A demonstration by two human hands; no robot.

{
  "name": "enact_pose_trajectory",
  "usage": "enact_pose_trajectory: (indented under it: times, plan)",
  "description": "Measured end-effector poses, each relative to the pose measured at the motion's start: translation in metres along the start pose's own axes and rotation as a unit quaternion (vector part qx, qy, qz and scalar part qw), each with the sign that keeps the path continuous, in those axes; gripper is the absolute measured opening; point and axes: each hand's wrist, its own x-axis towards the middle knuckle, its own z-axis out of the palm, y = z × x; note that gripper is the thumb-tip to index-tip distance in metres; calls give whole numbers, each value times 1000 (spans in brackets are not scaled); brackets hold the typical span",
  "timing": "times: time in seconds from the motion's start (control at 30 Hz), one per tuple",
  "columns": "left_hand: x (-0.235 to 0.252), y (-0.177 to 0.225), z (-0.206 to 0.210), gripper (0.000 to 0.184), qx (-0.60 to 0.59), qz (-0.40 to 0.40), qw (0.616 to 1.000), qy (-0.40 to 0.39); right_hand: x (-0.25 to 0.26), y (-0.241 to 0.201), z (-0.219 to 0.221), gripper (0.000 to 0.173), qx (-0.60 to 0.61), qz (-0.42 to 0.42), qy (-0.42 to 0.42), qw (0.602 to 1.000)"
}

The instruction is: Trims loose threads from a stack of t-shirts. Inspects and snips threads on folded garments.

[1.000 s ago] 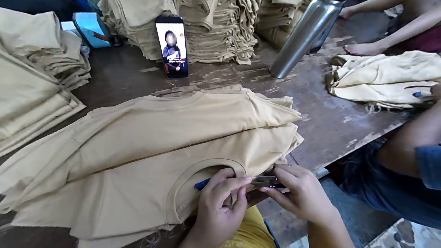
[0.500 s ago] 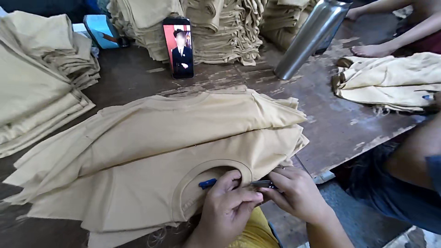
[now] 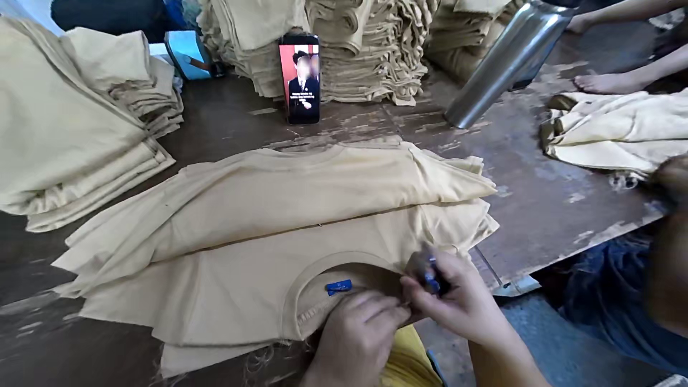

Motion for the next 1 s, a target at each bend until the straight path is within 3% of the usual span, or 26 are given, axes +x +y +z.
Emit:
enact_pose_trajectory:
  times: [0.13,0.23,0.33,0.5,0.6,0.7,0.8,0.9,1.0]
  plan:
    - [5,-3,-5,8,-186,-138,968,93,-2,1,15,20,202,16,142,969]
    - [9,-1,-6,14,-227,-193,949,101,-3,3,31,19,335,48,181,924]
    - [13,2,-4,34,-225,-188,953,79,-3,2,38,20,389,56,178,902]
    - [16,-3,0,8,-165,-128,973,97,-6,8,33,19,381,45,154,911]
    - [13,-4,-4,5,-138,-128,979,75,-6,10,29,19,368,44,150,917]
    - [8,2,-14,9,-195,-147,969,-18,-6,10,18,18,270,33,125,954]
    - [4,12,-26,8,-290,-161,941,-73,-12,10,-8,21,15,6,58,998]
    - [-1,17,-31,7,-297,-159,938,-76,-20,4,-37,43,-176,-17,-45,983]
    - [-2,19,-32,8,-279,-161,944,-68,-24,-5,-45,45,-263,-50,-126,955]
